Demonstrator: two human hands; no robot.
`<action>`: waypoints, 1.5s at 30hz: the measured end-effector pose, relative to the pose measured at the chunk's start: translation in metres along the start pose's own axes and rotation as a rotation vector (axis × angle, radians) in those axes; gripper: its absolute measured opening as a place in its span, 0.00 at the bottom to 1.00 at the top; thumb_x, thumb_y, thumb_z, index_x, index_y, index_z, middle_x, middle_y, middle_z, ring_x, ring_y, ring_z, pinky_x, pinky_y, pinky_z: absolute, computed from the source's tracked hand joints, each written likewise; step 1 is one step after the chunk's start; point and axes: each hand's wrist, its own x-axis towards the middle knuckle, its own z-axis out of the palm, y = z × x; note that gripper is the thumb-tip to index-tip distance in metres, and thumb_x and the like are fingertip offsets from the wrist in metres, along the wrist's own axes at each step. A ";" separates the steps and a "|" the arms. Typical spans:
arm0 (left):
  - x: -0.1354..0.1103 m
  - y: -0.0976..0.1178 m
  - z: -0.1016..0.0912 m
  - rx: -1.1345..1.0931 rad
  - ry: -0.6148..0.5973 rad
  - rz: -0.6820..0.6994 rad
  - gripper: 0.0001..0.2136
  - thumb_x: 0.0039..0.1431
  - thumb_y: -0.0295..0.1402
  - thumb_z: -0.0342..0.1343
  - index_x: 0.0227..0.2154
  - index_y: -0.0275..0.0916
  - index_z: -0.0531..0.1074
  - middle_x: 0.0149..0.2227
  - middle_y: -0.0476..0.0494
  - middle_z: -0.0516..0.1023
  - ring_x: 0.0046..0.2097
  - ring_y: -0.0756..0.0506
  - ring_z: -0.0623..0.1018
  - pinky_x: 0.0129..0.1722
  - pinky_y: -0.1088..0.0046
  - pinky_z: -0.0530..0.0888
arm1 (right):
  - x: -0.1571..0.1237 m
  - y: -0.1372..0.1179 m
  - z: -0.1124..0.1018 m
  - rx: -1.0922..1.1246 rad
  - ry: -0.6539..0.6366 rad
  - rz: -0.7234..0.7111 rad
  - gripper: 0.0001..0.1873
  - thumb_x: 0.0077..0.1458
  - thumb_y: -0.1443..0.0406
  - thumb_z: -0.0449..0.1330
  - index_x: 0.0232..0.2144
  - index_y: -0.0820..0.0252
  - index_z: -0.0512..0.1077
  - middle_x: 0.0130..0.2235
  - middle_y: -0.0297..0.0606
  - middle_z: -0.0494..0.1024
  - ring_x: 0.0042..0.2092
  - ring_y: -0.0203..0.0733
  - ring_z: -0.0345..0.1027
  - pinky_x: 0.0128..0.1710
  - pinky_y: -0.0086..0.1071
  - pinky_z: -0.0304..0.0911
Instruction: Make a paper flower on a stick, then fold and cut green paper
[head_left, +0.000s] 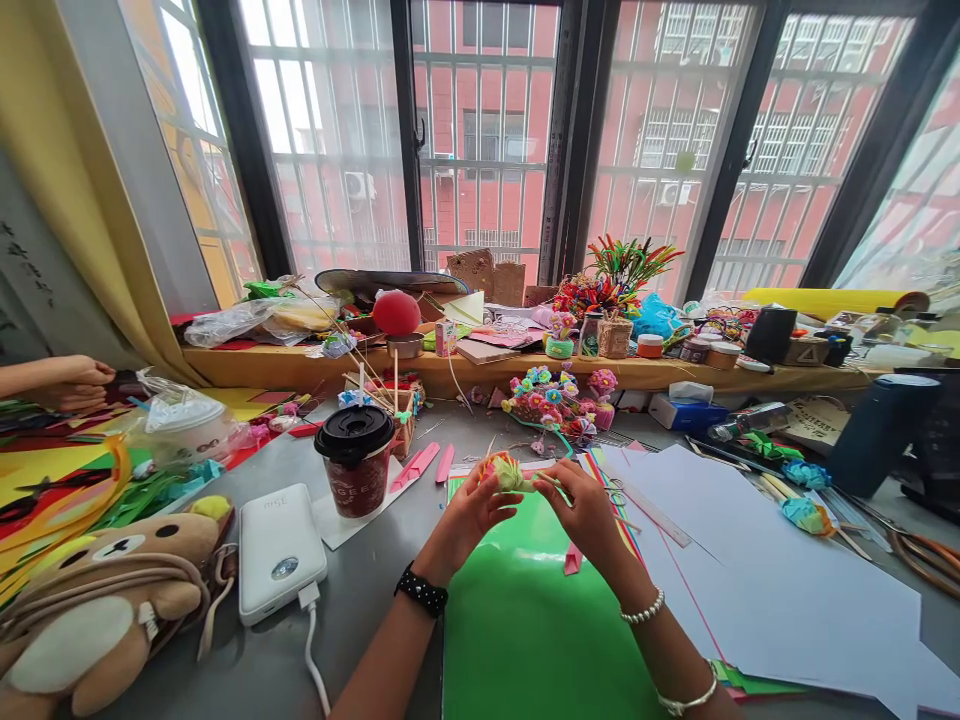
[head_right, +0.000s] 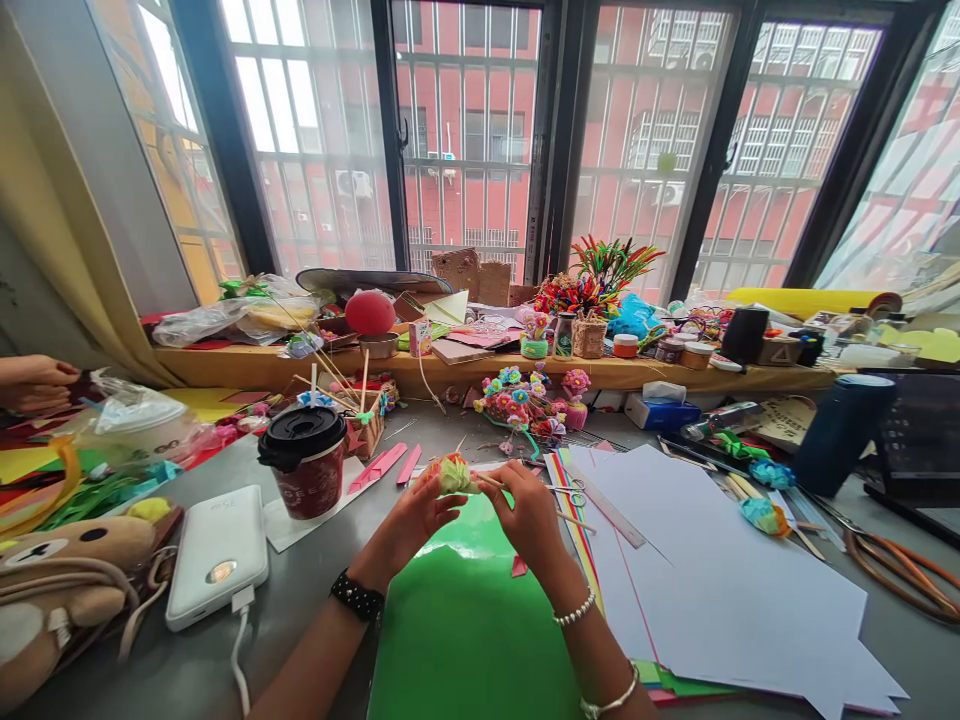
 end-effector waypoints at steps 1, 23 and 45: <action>0.002 -0.002 -0.002 0.014 0.024 -0.012 0.19 0.46 0.39 0.58 0.41 0.39 0.64 0.36 0.44 0.73 0.30 0.50 0.75 0.25 0.79 0.69 | 0.000 0.000 0.001 0.002 -0.001 -0.003 0.11 0.55 0.61 0.51 0.26 0.59 0.69 0.26 0.35 0.69 0.27 0.37 0.63 0.26 0.27 0.58; 0.008 -0.008 -0.007 0.532 0.112 -0.128 0.19 0.43 0.49 0.54 0.18 0.34 0.68 0.14 0.52 0.65 0.17 0.55 0.63 0.18 0.80 0.58 | 0.000 -0.001 -0.003 0.047 -0.088 -0.067 0.10 0.52 0.62 0.54 0.37 0.58 0.68 0.32 0.36 0.70 0.32 0.37 0.66 0.30 0.28 0.62; -0.012 0.002 0.020 0.877 0.029 0.434 0.12 0.45 0.29 0.58 0.36 0.42 0.73 0.37 0.44 0.74 0.39 0.43 0.70 0.42 0.71 0.63 | -0.006 0.003 0.013 -0.093 -0.038 -0.138 0.12 0.56 0.64 0.48 0.34 0.59 0.71 0.29 0.38 0.71 0.30 0.38 0.67 0.28 0.29 0.62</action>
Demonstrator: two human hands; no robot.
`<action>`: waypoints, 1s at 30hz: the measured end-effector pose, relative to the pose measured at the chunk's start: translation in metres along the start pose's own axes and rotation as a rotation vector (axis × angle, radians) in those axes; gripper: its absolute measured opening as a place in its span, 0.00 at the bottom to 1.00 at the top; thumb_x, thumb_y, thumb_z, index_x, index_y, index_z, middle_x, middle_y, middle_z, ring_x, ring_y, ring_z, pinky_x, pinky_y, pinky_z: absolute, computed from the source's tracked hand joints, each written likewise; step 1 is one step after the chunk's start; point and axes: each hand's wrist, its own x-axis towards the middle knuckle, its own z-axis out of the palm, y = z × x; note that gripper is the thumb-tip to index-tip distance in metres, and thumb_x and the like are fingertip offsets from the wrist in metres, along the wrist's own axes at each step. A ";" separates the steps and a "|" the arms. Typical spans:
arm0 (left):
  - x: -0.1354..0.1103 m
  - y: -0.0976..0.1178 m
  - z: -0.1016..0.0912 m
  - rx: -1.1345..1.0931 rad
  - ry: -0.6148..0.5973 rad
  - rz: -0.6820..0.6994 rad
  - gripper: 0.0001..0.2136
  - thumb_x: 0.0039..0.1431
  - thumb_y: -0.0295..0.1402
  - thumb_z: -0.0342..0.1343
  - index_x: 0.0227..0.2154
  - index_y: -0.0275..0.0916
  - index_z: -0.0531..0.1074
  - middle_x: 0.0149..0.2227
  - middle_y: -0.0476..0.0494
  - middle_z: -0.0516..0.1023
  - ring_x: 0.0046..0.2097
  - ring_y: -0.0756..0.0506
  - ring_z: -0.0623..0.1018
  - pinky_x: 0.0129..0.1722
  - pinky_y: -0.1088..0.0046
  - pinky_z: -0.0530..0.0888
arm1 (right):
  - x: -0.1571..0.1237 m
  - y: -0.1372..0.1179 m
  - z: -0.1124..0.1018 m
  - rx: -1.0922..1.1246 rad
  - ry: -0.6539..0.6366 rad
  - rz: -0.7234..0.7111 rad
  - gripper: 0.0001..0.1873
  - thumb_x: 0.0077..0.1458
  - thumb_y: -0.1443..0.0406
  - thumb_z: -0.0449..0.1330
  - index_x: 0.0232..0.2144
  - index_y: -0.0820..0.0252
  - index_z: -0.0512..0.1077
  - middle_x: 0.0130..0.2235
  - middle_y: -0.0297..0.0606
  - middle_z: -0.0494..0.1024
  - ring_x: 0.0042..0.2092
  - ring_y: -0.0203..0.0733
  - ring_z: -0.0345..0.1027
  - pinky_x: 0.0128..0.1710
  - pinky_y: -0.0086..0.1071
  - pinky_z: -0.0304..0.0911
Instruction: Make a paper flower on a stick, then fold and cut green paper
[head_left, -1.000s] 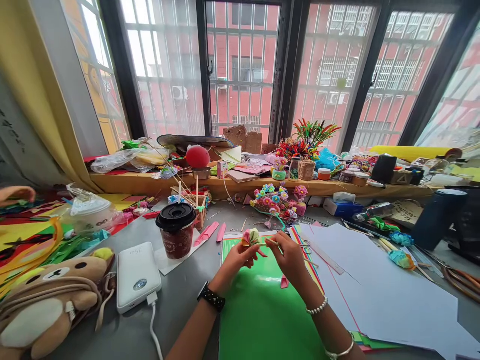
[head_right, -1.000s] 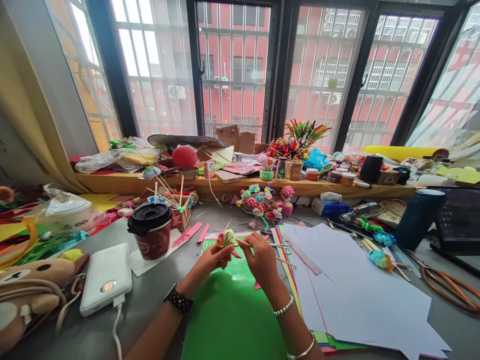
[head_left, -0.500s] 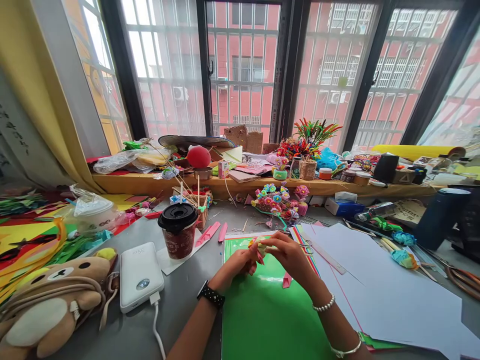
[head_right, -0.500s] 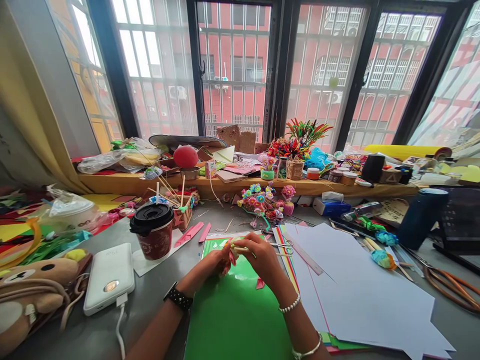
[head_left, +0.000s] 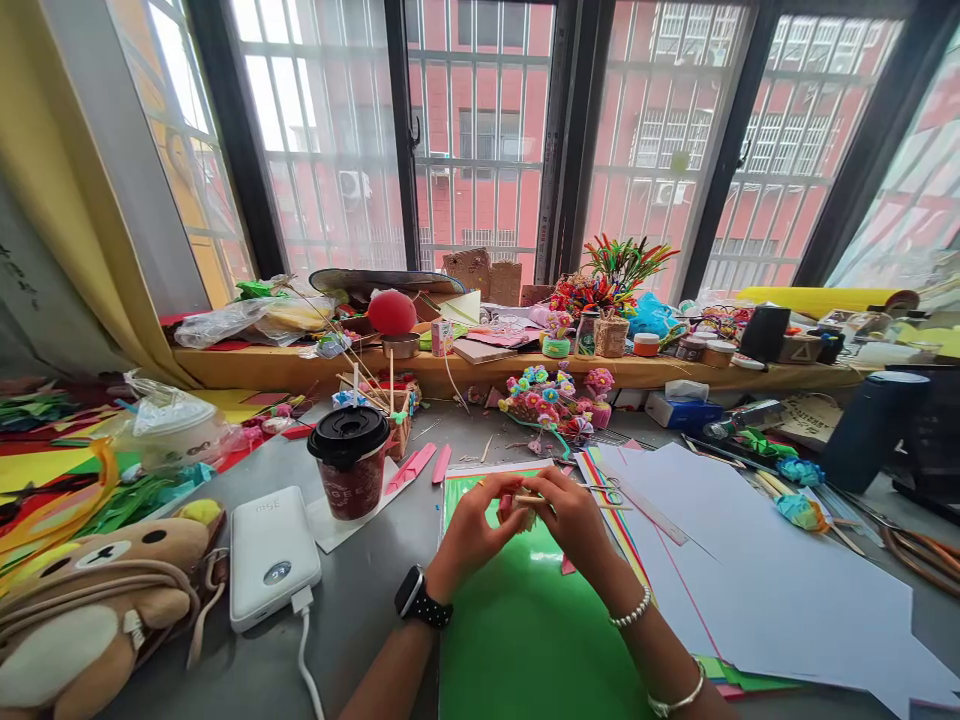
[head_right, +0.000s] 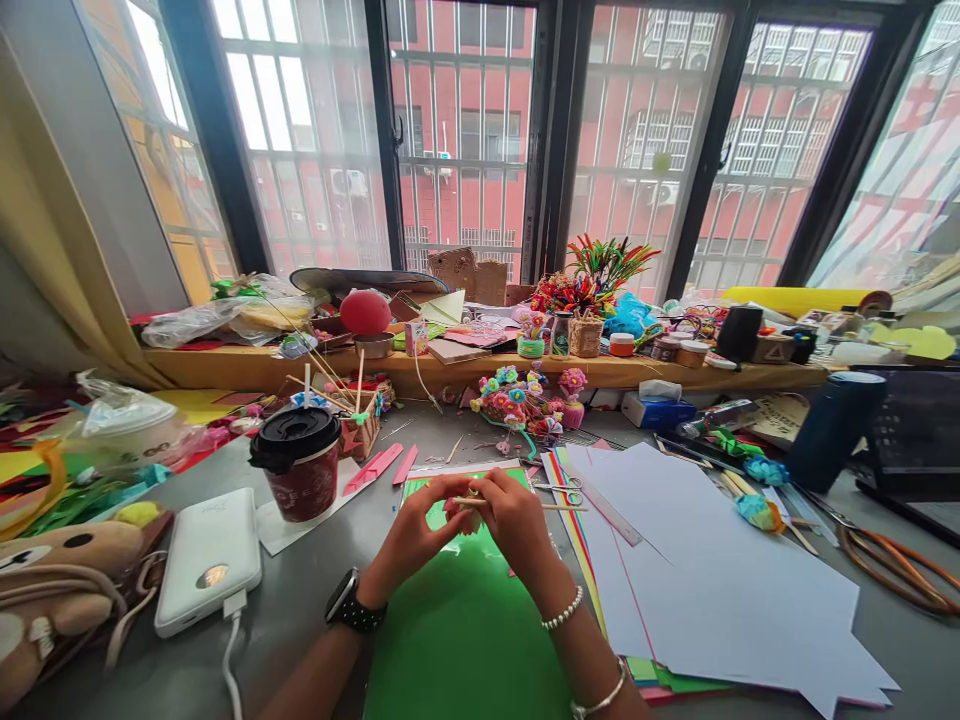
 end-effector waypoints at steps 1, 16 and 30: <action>0.000 -0.002 0.000 0.014 0.011 -0.005 0.12 0.45 0.28 0.57 0.36 0.43 0.73 0.36 0.45 0.74 0.38 0.44 0.70 0.42 0.71 0.63 | 0.000 0.000 0.001 -0.008 0.000 0.001 0.12 0.57 0.64 0.47 0.34 0.59 0.71 0.29 0.38 0.71 0.30 0.39 0.66 0.28 0.29 0.62; -0.003 -0.011 0.012 0.195 0.138 0.024 0.12 0.48 0.29 0.56 0.38 0.46 0.72 0.34 0.45 0.75 0.33 0.44 0.71 0.37 0.71 0.65 | -0.002 -0.003 0.005 -0.085 0.092 0.031 0.17 0.58 0.62 0.44 0.32 0.62 0.71 0.28 0.41 0.72 0.29 0.40 0.67 0.27 0.29 0.61; 0.001 -0.005 0.000 0.266 0.012 -0.037 0.04 0.49 0.32 0.54 0.26 0.37 0.69 0.25 0.48 0.73 0.29 0.48 0.72 0.31 0.74 0.67 | 0.004 0.001 -0.007 0.076 -0.061 0.150 0.17 0.54 0.58 0.50 0.22 0.61 0.70 0.25 0.36 0.70 0.27 0.36 0.63 0.26 0.27 0.55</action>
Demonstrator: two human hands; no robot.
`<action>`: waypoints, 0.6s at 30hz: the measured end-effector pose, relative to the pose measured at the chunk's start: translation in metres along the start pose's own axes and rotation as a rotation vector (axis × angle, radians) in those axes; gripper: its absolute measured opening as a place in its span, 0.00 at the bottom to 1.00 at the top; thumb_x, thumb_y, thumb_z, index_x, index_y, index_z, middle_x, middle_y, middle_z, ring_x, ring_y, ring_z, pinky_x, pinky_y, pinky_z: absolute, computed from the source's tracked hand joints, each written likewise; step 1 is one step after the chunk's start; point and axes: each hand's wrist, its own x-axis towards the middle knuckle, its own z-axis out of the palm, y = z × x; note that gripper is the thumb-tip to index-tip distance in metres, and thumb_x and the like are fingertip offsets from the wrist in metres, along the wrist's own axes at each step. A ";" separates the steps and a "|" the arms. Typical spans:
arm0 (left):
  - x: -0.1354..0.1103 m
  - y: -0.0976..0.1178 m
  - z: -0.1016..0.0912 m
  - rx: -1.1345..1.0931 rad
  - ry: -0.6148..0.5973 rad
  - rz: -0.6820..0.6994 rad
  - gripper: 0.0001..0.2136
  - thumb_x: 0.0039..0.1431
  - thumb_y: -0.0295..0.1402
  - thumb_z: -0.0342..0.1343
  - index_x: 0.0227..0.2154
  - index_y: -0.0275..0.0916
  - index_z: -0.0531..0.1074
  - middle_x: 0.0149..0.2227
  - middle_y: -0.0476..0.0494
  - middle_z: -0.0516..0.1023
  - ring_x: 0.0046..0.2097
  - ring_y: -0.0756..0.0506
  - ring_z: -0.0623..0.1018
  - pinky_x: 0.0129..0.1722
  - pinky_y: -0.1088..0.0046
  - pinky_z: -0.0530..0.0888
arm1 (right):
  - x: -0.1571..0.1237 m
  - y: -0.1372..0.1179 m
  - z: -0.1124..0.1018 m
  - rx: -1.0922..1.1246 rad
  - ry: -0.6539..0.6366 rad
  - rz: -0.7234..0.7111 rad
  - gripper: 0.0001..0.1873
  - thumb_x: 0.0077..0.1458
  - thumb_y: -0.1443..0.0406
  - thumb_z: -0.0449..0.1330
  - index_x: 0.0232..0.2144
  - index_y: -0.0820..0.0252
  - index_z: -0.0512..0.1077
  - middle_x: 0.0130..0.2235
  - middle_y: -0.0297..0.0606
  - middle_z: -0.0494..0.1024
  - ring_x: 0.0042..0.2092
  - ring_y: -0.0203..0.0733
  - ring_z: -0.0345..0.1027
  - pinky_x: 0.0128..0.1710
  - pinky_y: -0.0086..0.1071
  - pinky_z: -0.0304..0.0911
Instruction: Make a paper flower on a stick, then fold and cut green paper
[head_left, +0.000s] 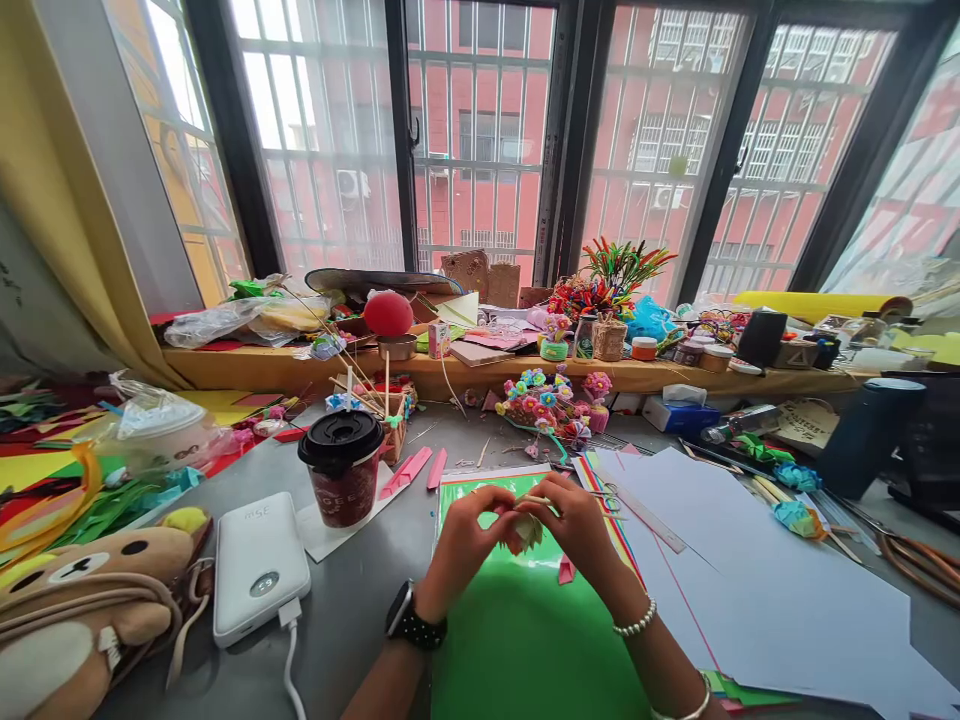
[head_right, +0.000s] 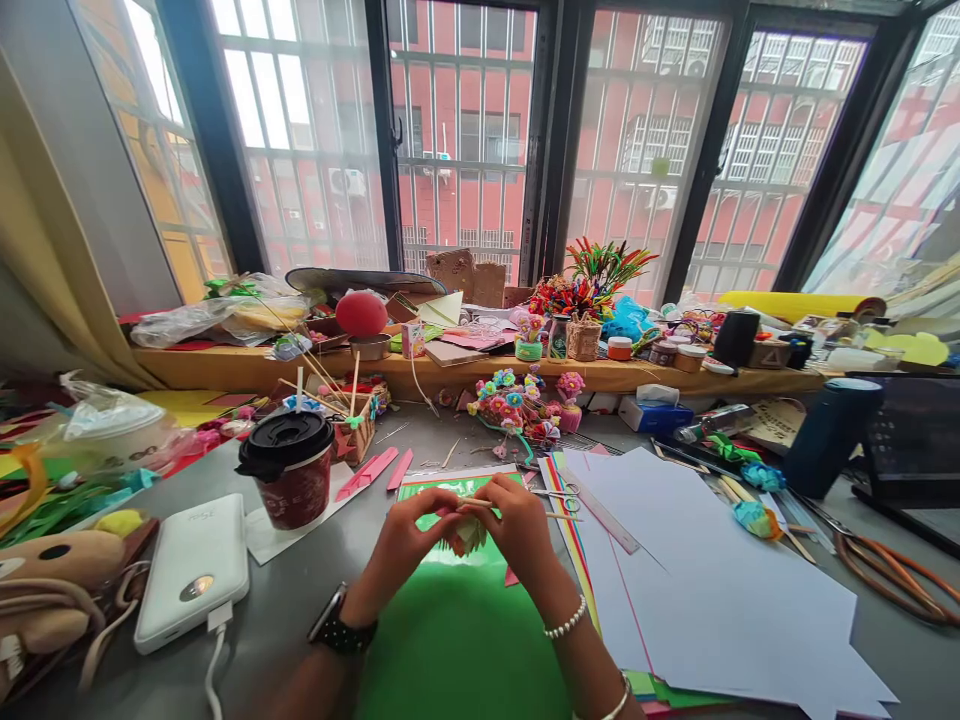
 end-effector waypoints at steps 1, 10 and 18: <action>0.001 0.000 -0.003 -0.093 -0.062 -0.044 0.06 0.48 0.34 0.54 0.26 0.36 0.69 0.24 0.49 0.72 0.28 0.49 0.72 0.30 0.75 0.67 | 0.001 -0.001 -0.002 0.050 -0.034 0.006 0.15 0.54 0.58 0.51 0.22 0.61 0.70 0.25 0.35 0.69 0.26 0.35 0.62 0.26 0.26 0.55; 0.005 -0.006 -0.016 -0.443 -0.234 -0.238 0.09 0.45 0.36 0.57 0.25 0.34 0.68 0.24 0.51 0.68 0.27 0.52 0.67 0.26 0.79 0.63 | 0.005 -0.010 -0.013 0.299 -0.202 0.091 0.07 0.51 0.64 0.55 0.24 0.62 0.69 0.22 0.31 0.67 0.22 0.31 0.55 0.20 0.24 0.50; 0.005 -0.001 -0.014 -0.455 -0.190 -0.228 0.10 0.44 0.36 0.58 0.25 0.34 0.68 0.24 0.51 0.68 0.26 0.52 0.67 0.25 0.78 0.62 | 0.004 -0.012 -0.014 0.304 -0.214 0.175 0.06 0.48 0.64 0.56 0.25 0.63 0.68 0.21 0.31 0.67 0.20 0.30 0.53 0.19 0.24 0.48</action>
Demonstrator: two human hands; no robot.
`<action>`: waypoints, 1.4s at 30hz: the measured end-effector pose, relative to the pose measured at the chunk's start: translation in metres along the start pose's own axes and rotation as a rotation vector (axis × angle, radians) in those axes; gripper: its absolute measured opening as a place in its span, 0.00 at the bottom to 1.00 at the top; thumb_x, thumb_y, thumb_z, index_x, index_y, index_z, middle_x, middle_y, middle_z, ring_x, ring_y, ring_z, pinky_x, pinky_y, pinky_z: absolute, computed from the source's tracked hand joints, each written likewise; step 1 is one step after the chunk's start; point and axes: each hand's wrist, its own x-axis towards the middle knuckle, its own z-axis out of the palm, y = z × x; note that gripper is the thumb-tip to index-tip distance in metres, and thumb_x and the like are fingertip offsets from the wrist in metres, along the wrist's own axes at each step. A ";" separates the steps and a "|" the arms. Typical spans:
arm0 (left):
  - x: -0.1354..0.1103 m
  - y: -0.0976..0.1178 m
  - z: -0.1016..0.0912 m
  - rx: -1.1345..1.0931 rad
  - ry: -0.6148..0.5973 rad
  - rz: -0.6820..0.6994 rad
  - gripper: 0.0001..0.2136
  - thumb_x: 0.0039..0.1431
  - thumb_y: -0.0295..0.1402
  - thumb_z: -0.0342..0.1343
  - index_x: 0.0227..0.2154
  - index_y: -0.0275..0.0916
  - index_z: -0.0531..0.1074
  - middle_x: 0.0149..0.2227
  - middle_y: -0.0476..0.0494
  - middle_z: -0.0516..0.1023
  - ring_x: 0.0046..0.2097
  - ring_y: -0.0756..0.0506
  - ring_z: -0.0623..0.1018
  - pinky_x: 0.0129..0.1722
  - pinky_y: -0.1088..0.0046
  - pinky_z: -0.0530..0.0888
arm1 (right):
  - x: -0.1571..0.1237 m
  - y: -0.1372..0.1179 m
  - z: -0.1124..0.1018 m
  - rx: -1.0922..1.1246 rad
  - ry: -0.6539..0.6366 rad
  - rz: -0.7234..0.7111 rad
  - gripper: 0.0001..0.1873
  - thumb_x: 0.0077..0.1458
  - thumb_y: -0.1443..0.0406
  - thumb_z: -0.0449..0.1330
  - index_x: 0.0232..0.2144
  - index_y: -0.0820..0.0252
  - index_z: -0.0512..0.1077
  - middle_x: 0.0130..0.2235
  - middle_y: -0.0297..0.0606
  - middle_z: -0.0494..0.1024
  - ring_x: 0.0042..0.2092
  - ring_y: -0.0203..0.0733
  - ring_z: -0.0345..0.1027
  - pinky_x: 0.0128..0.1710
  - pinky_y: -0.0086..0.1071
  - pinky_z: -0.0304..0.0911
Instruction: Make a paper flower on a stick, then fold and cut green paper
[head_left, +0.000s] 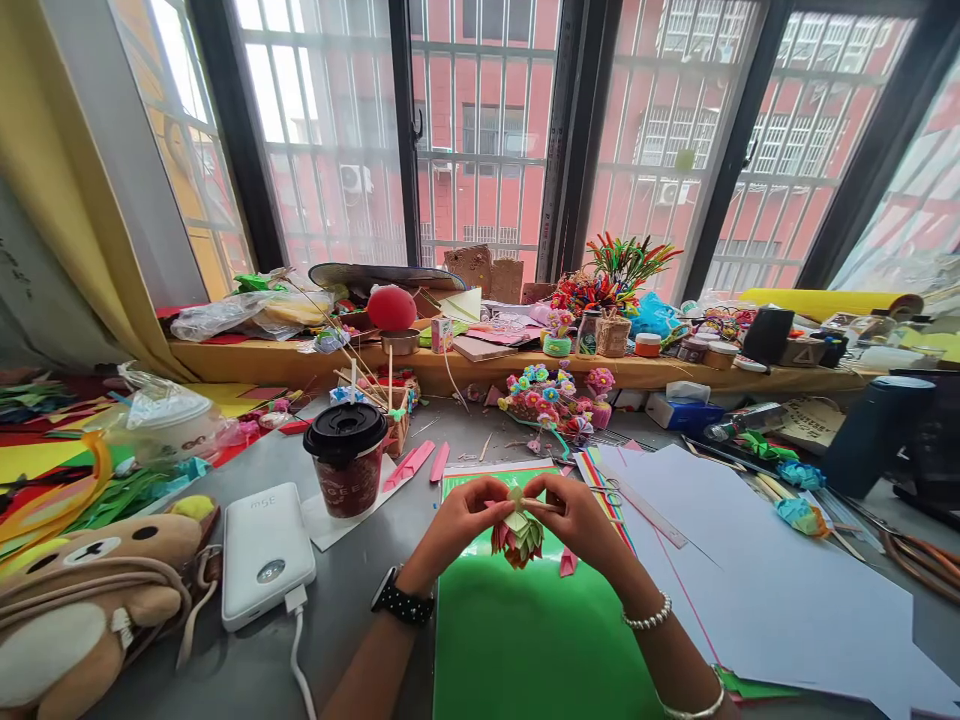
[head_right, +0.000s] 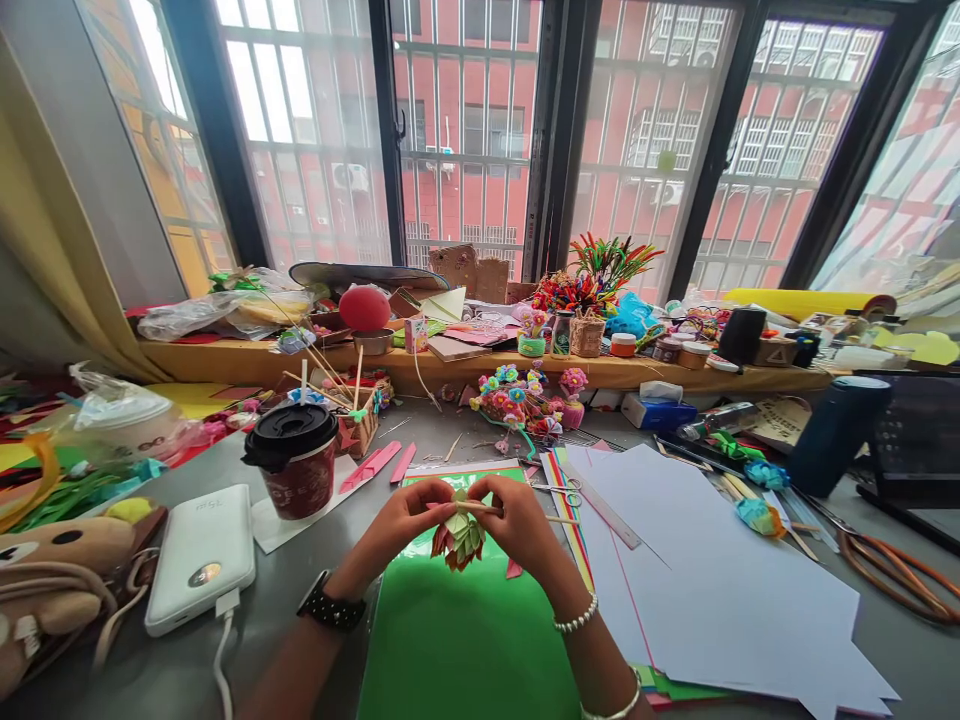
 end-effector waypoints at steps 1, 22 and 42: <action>0.000 0.000 0.000 0.004 0.004 0.000 0.10 0.44 0.36 0.58 0.25 0.34 0.67 0.23 0.51 0.68 0.26 0.52 0.67 0.25 0.78 0.62 | 0.000 0.000 0.001 0.001 0.003 0.007 0.05 0.48 0.65 0.56 0.25 0.63 0.68 0.21 0.30 0.67 0.20 0.29 0.53 0.19 0.23 0.48; 0.001 -0.005 0.002 -0.072 0.052 0.016 0.10 0.42 0.35 0.60 0.26 0.34 0.69 0.27 0.46 0.75 0.31 0.48 0.74 0.30 0.75 0.69 | 0.000 -0.001 0.003 -0.033 0.044 0.015 0.03 0.45 0.69 0.56 0.26 0.63 0.68 0.21 0.30 0.67 0.21 0.30 0.54 0.19 0.23 0.49; 0.002 -0.006 0.000 0.053 0.096 0.008 0.08 0.42 0.34 0.59 0.23 0.34 0.70 0.25 0.47 0.75 0.29 0.47 0.74 0.29 0.73 0.68 | -0.001 0.001 0.009 -0.142 0.084 -0.032 0.03 0.47 0.70 0.55 0.25 0.62 0.69 0.24 0.32 0.71 0.24 0.33 0.59 0.23 0.24 0.53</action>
